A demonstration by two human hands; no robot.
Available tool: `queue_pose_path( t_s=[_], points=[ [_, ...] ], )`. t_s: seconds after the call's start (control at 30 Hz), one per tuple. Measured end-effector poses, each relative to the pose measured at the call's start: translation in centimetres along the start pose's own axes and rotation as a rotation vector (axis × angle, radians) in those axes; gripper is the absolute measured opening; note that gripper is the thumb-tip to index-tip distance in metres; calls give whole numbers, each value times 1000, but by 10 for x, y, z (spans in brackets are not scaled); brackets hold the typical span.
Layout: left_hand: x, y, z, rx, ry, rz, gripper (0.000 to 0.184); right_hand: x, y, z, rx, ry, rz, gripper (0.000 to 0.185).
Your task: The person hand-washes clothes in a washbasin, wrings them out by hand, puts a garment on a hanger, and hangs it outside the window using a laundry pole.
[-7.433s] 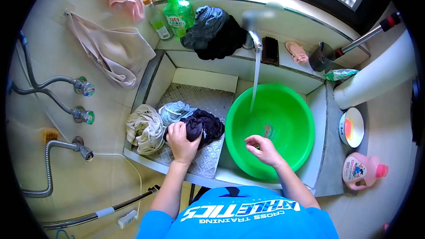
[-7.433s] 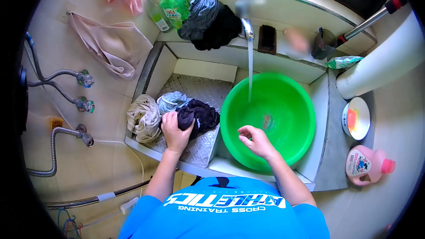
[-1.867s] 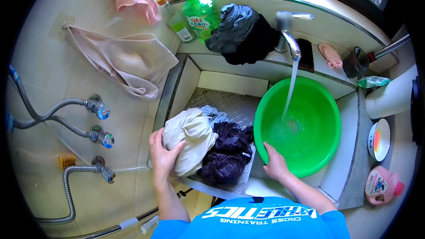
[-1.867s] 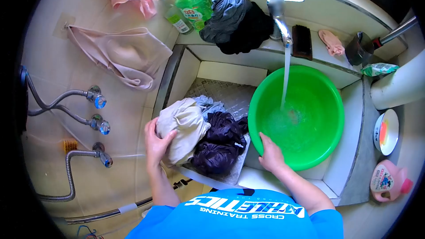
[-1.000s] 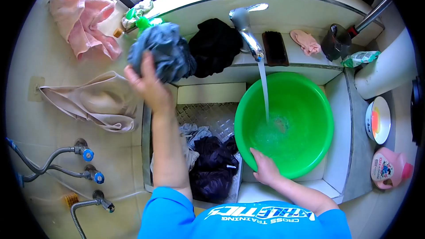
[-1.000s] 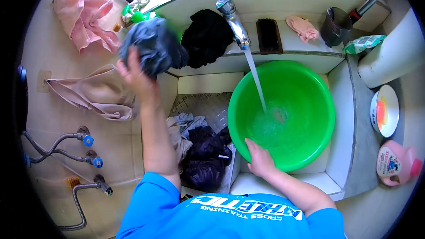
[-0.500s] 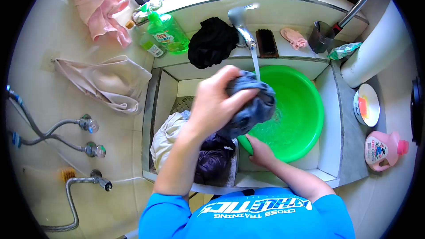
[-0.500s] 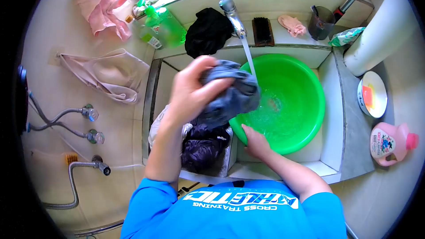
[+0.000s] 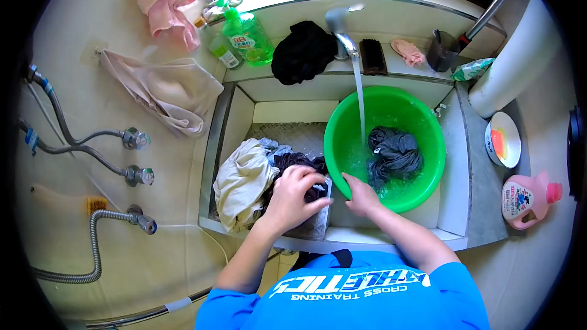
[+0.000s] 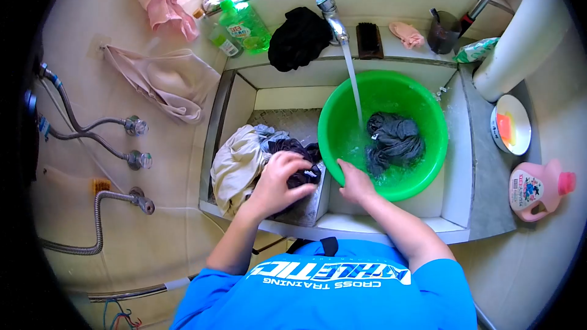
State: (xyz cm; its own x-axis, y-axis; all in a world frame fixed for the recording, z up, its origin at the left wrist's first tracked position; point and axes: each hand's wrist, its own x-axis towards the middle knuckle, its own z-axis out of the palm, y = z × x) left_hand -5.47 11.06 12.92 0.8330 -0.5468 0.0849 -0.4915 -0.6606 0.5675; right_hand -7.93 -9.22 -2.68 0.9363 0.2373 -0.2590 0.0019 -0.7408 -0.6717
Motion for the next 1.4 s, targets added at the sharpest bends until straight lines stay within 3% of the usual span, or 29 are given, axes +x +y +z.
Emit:
queue_pose_path(
  t_s=[0.07,0.2,0.3,0.4,0.47,0.53,0.6,0.67,0.73,0.83,0.93,1.0,1.07,1.13,1.17,1.2,1.27,1.33,1.4],
  points=[
    [-35,-9,7,376,-100,-143,49,0,1,1,-12,-3,-8,78],
    [-54,-39,21,167,257,-172,37,2,3,2,-16,22,-26,77],
    [-45,-48,28,174,296,-245,30,4,6,6,-25,26,-46,77],
    [-33,-41,32,243,243,-381,33,4,4,7,-39,28,-39,78],
    [-24,-12,30,439,73,-473,39,6,5,9,-102,9,-27,78],
    [-11,18,30,571,-60,-346,44,9,-2,7,-106,-34,18,78],
    [8,36,45,388,110,-122,38,17,12,15,-42,-97,42,76],
    [32,40,67,145,116,19,30,15,20,24,-87,98,-385,75],
    [55,32,98,42,130,55,23,10,49,42,-76,219,-491,68],
    [76,1,150,-103,51,-28,23,-20,22,-17,46,-228,-44,54],
    [82,-14,168,-172,-8,-123,24,-25,56,-63,204,-218,55,44],
    [84,-17,165,-74,-172,-170,26,-18,84,-87,257,81,29,35],
    [84,-25,172,-25,-182,-173,28,3,86,-120,322,248,181,39],
    [84,-27,173,47,-220,-247,30,28,101,-127,11,611,23,47],
    [84,-26,174,45,-189,-237,32,36,106,-125,-50,571,190,53],
    [83,-25,174,53,-193,-243,32,41,105,-118,-40,568,189,53],
    [84,-24,173,56,-196,-243,34,45,100,-98,-244,370,424,53],
    [88,-22,172,64,-189,-254,36,49,87,-96,-251,256,491,36],
    [87,-17,175,64,-191,-264,38,46,94,-84,-88,350,455,25]
  ],
)
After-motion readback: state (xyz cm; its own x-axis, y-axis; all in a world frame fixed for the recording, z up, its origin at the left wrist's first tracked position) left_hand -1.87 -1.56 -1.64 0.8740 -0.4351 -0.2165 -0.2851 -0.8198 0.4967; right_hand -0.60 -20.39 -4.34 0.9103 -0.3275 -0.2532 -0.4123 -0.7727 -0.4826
